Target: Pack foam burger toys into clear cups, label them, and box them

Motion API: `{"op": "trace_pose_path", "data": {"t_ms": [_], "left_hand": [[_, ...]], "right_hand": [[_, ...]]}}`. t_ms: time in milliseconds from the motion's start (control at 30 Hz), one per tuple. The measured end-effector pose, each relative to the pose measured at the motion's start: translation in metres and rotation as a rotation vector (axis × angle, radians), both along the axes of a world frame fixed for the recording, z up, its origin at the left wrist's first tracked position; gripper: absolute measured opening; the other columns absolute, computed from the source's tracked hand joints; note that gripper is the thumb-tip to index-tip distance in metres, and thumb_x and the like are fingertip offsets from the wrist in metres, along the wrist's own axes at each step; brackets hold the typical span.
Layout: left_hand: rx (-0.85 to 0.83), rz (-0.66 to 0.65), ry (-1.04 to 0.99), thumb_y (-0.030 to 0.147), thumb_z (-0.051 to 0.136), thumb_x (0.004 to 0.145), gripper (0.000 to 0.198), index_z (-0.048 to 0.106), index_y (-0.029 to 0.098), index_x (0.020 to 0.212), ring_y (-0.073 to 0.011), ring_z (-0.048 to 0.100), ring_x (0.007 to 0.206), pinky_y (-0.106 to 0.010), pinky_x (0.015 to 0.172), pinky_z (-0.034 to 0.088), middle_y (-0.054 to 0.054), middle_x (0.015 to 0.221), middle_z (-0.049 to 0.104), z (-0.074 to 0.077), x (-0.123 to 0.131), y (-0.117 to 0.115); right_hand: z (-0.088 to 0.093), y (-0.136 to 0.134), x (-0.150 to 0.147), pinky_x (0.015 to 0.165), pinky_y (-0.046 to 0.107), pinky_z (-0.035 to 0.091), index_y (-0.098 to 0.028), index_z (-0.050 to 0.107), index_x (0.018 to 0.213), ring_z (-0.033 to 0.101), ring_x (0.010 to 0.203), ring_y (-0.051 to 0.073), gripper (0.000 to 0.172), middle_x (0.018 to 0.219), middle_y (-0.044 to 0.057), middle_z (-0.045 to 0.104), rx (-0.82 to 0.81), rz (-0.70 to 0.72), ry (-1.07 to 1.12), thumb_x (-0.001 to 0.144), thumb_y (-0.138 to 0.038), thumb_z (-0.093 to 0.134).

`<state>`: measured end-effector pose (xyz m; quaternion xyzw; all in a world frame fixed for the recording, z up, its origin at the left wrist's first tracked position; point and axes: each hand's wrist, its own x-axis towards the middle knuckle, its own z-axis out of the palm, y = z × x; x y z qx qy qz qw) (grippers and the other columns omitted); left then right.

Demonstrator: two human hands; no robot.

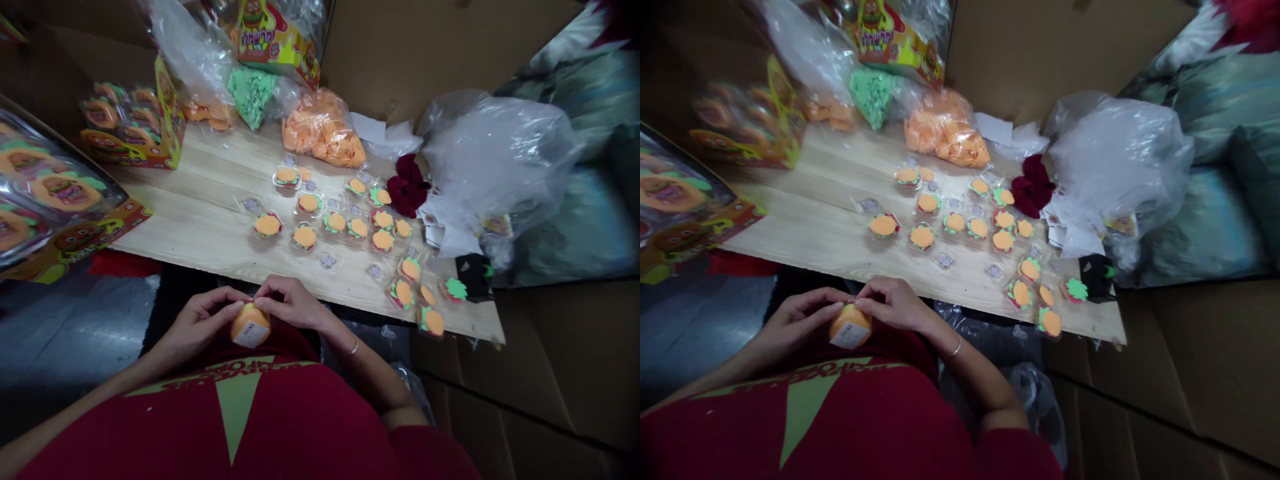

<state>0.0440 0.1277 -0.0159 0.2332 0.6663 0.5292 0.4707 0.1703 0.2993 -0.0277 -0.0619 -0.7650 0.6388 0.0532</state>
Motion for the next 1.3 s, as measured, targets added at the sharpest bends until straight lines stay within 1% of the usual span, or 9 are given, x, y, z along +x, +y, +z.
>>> {"op": "trace_pose_path", "data": {"t_ms": [200,300,433,500,633,767,933,1133,1300], "left_hand": [[0.010,-0.018,0.075,0.046,0.073,0.078,0.028,0.075,0.019,0.085,-0.0187,0.062,0.068,-0.022,0.059,0.051,-0.005,0.080,0.072,-0.002,-0.005,0.003],[0.004,-0.095,0.131,0.047,0.073,0.075,0.030,0.075,0.018,0.082,-0.0196,0.063,0.069,-0.022,0.061,0.051,-0.005,0.078,0.072,0.006,-0.020,0.018],[-0.005,-0.278,0.130,0.046,0.075,0.073,0.029,0.075,0.017,0.073,-0.0182,0.061,0.065,-0.022,0.059,0.050,-0.005,0.070,0.069,0.009,-0.024,0.031],[-0.041,-0.195,0.016,0.047,0.078,0.072,0.030,0.073,0.016,0.072,-0.0174,0.061,0.063,-0.022,0.057,0.050,-0.005,0.071,0.070,0.003,-0.018,0.027],[-0.099,0.059,-0.246,0.049,0.079,0.073,0.038,0.074,0.020,0.097,-0.0251,0.069,0.080,-0.031,0.069,0.058,-0.008,0.094,0.075,-0.009,-0.007,0.002],[-0.103,0.036,-0.125,0.053,0.080,0.071,0.043,0.078,0.022,0.099,-0.0286,0.068,0.095,-0.028,0.075,0.058,-0.009,0.106,0.074,-0.010,-0.006,-0.014],[-0.105,0.053,-0.106,0.057,0.080,0.070,0.043,0.079,0.021,0.094,-0.0256,0.069,0.086,-0.027,0.073,0.057,-0.009,0.098,0.076,-0.003,-0.003,-0.011],[-0.083,0.001,-0.080,0.056,0.080,0.068,0.039,0.079,0.021,0.086,-0.0262,0.068,0.079,-0.028,0.068,0.056,-0.009,0.088,0.076,0.003,0.001,-0.009],[-0.092,-0.132,0.040,0.055,0.076,0.070,0.037,0.080,0.022,0.084,-0.0257,0.068,0.082,-0.025,0.070,0.054,-0.009,0.089,0.076,0.007,-0.011,-0.003]], "right_hand": [[-0.002,-0.016,0.002,0.065,0.023,0.040,-0.016,0.062,0.075,0.052,0.067,0.011,0.015,0.073,0.000,0.060,0.110,-0.156,-0.015,0.087,-0.026,0.059],[-0.010,-0.027,0.000,0.064,0.023,0.041,-0.017,0.060,0.078,0.052,0.069,0.012,0.015,0.074,0.000,0.059,-0.033,-0.310,-0.055,0.087,-0.029,0.058],[-0.023,-0.037,0.003,0.062,0.023,0.041,-0.017,0.058,0.082,0.050,0.067,0.011,0.018,0.074,-0.001,0.057,-0.218,-0.336,-0.051,0.085,-0.035,0.059],[-0.028,-0.039,0.009,0.060,0.023,0.040,-0.017,0.058,0.079,0.049,0.065,0.011,0.019,0.071,-0.002,0.056,-0.209,-0.372,-0.042,0.085,-0.036,0.059],[-0.036,-0.035,0.023,0.060,0.023,0.040,-0.017,0.058,0.077,0.049,0.064,0.011,0.022,0.070,-0.001,0.056,-0.190,-0.477,-0.094,0.085,-0.037,0.059],[-0.032,-0.014,0.025,0.066,0.023,0.044,-0.016,0.063,0.090,0.053,0.072,0.012,0.021,0.080,0.001,0.061,-0.178,-0.273,-0.114,0.088,-0.036,0.057],[-0.013,0.010,0.013,0.065,0.022,0.041,-0.015,0.065,0.086,0.053,0.070,0.011,0.019,0.077,0.000,0.062,-0.035,0.018,-0.082,0.091,-0.032,0.057],[0.000,0.011,0.014,0.058,0.021,0.034,-0.016,0.061,0.078,0.048,0.061,0.009,0.014,0.068,-0.002,0.059,0.228,0.099,-0.089,0.090,-0.022,0.057],[0.002,0.015,0.012,0.066,0.023,0.038,-0.018,0.060,0.080,0.052,0.071,0.012,0.012,0.079,0.001,0.062,0.342,0.159,-0.035,0.091,-0.017,0.055]]}}
